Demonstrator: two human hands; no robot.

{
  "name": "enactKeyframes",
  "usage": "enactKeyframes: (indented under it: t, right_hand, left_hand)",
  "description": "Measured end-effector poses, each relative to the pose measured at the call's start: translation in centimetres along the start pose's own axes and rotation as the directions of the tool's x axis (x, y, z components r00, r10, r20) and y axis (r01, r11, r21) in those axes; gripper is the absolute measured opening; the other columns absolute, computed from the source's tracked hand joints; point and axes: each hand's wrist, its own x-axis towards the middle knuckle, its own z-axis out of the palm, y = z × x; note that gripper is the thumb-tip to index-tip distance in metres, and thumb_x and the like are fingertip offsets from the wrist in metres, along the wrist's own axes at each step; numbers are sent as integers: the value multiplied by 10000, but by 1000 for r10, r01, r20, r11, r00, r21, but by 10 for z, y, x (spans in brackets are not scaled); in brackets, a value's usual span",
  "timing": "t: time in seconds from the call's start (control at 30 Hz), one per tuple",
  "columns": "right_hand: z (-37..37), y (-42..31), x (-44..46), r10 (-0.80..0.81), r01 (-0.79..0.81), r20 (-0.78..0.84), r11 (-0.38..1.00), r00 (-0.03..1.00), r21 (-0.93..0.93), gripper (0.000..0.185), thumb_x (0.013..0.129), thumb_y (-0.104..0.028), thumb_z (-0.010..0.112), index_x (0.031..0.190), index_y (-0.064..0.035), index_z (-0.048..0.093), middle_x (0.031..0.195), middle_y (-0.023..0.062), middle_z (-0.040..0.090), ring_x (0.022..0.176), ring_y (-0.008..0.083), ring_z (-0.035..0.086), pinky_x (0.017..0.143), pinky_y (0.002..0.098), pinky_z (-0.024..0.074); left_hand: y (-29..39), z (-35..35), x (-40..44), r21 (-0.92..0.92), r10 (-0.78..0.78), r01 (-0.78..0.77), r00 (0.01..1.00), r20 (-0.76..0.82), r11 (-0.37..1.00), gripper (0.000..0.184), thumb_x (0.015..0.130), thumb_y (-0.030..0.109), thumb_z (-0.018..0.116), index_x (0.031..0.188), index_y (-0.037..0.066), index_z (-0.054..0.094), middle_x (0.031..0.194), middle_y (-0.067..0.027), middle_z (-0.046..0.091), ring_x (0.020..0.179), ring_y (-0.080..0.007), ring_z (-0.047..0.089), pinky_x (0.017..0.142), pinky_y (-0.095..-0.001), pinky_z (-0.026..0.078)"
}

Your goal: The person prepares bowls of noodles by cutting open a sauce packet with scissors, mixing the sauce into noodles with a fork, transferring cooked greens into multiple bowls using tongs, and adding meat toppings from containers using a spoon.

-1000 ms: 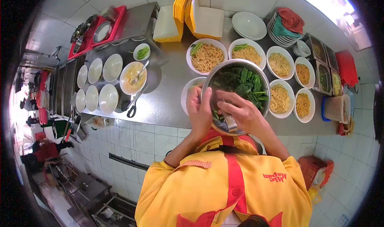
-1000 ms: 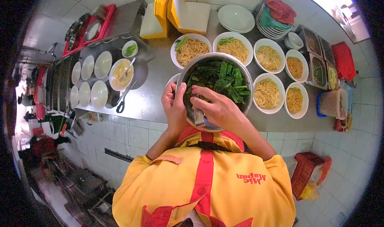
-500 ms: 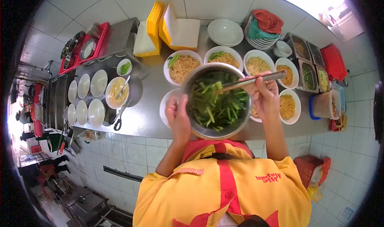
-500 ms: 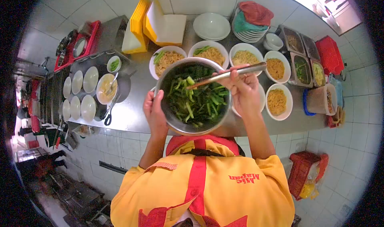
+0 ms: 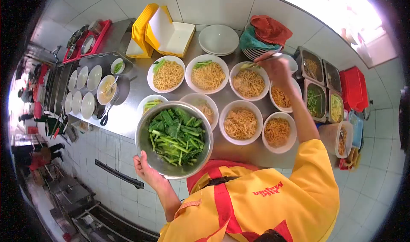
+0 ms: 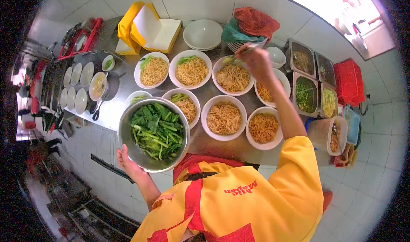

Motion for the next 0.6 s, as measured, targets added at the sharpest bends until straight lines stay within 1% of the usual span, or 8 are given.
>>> enactKeyframes:
  t: [0.03,0.07,0.17,0.23,0.27,0.4,0.53,0.6]
  right_hand:
    - [12,0,1,-92,107,117,987,989,-124,225,732,147,566,917,28,614,861,110,659,793,191,632,734,297,515]
    - [28,17,-5,-68,66,130,998,989,26,238,726,126,610,941,25,608,835,122,641,792,214,631,715,318,513]
    - [31,20,-2,-86,107,138,983,987,-149,152,770,76,634,906,22,595,842,102,646,783,213,647,694,296,508]
    - [18,10,4,59,-59,79,998,995,-3,162,759,59,643,907,24,587,817,134,630,758,246,636,696,345,500]
    - [12,7,7,76,-72,54,994,996,-78,149,768,54,645,896,24,575,807,137,632,739,243,634,690,343,494]
    - [19,30,5,-49,58,76,991,996,-123,168,771,83,619,922,21,580,802,129,637,727,231,627,688,326,499]
    - [27,32,-3,3,1,41,994,999,-106,181,773,109,545,922,19,593,782,124,651,738,207,644,682,310,508]
    - [24,27,-3,121,-122,-18,992,992,-21,160,766,109,549,891,21,597,767,123,654,737,199,643,683,300,506]
  left_hand:
    - [-2,-3,-4,-5,-3,2,997,-76,1000,311,851,134,642,697,120,372,700,29,458,660,-88,470,627,-252,437]
    - [-2,-5,-9,-2,4,-4,996,-84,1000,311,851,134,642,697,120,372,700,29,458,660,-88,470,627,-252,437]
    - [4,-6,-18,42,21,-21,1000,-6,999,308,847,143,652,704,118,380,706,28,464,666,-89,474,630,-259,441]
    - [7,-1,-26,47,30,-24,990,-136,999,304,842,145,661,710,117,388,711,28,465,669,-87,475,634,-262,443]
    - [7,-6,-25,52,31,-24,990,-137,998,304,842,145,661,710,117,388,711,28,465,669,-87,475,634,-262,443]
    - [-4,-16,-7,58,37,-38,999,22,998,316,827,173,667,692,126,386,725,23,485,674,-98,486,643,-269,442]
    - [-1,-6,-3,70,20,-28,993,118,997,333,855,137,638,691,124,348,664,48,432,615,-63,421,587,-232,404]
    - [2,2,-3,84,17,-26,995,100,996,340,858,136,633,688,126,338,659,48,429,607,-60,411,577,-230,396]
